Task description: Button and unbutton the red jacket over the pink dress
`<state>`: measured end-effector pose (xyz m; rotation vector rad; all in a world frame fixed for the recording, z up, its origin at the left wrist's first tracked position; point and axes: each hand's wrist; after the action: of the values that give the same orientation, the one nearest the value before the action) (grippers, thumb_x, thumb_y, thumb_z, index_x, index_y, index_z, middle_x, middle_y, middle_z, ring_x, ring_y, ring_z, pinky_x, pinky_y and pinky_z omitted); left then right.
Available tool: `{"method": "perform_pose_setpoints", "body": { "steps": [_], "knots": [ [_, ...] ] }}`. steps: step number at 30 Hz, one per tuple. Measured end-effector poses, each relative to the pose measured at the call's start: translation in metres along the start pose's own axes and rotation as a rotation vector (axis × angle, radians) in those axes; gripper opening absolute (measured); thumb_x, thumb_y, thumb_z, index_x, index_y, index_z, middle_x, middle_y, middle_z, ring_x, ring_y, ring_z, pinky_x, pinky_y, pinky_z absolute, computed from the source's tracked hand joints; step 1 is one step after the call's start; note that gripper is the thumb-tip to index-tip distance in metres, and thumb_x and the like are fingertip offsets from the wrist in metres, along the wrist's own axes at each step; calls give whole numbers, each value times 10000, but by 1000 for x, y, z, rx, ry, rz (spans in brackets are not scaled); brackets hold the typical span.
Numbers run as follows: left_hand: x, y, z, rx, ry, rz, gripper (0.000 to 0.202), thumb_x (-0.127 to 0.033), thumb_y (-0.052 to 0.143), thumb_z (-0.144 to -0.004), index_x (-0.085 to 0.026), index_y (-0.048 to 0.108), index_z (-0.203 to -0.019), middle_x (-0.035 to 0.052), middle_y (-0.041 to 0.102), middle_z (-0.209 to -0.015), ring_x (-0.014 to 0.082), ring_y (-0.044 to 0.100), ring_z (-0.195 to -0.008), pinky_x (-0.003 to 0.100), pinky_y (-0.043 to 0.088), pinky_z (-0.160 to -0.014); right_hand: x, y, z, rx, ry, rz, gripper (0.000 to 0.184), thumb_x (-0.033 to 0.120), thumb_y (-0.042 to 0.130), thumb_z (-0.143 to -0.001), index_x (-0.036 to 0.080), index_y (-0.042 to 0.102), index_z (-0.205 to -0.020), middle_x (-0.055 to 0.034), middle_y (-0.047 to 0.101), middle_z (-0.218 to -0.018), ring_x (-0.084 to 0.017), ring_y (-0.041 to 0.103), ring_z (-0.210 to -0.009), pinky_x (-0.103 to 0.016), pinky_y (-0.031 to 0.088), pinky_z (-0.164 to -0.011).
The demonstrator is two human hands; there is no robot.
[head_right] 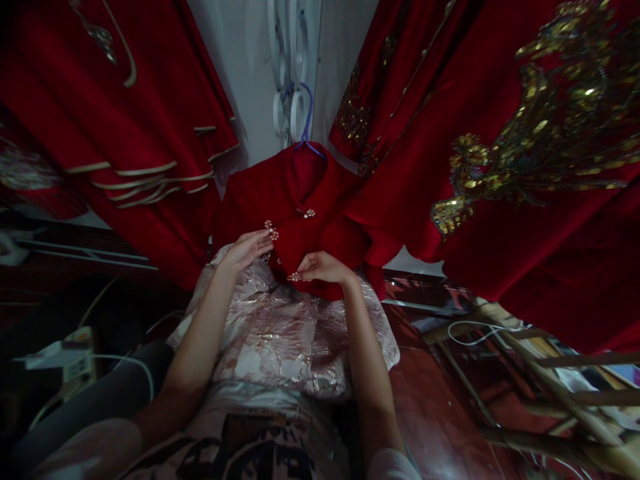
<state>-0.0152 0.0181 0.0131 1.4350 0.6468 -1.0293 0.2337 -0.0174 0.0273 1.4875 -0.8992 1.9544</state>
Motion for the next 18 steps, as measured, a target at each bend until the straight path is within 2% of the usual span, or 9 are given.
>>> {"method": "perform_pose_setpoints", "body": {
  "steps": [5,11,15,18],
  "knots": [
    [1,2,0,-34,8,-19,180,-269,737,-735,-156,736,-875,83,738,-995,140,686,-826,313,529,-887,-1,2,-2,6,3,4,274,303,792,-619,149,643,-790,-40,727,-829,-125,650,-740,-271,491,-720],
    [7,2,-4,-84,135,-105,304,-377,779,-671,-160,745,-882,71,742,-958,114,673,-774,252,547,-775,-3,3,-4,8,-12,5,268,292,784,-625,145,640,-797,-39,725,-826,-121,650,-736,-268,491,-719],
    [12,2,-6,-125,192,-193,336,-399,778,-648,-156,746,-877,80,737,-1001,124,671,-774,245,545,-717,-3,5,-5,25,0,-5,270,299,785,-628,143,637,-792,-40,727,-831,-119,653,-745,-262,491,-717],
    [10,9,-5,-162,191,-261,370,-443,773,-636,-147,745,-856,86,741,-944,146,669,-754,253,540,-664,-3,4,-3,39,16,-12,286,308,794,-619,143,637,-791,-40,729,-840,-117,653,-748,-260,492,-723]
  ]
}}
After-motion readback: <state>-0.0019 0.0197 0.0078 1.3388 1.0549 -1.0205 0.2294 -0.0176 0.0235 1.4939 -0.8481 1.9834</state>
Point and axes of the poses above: each hand's wrist, its own z-axis away from the middle knuckle, its own y-axis out of the palm, x = y × z
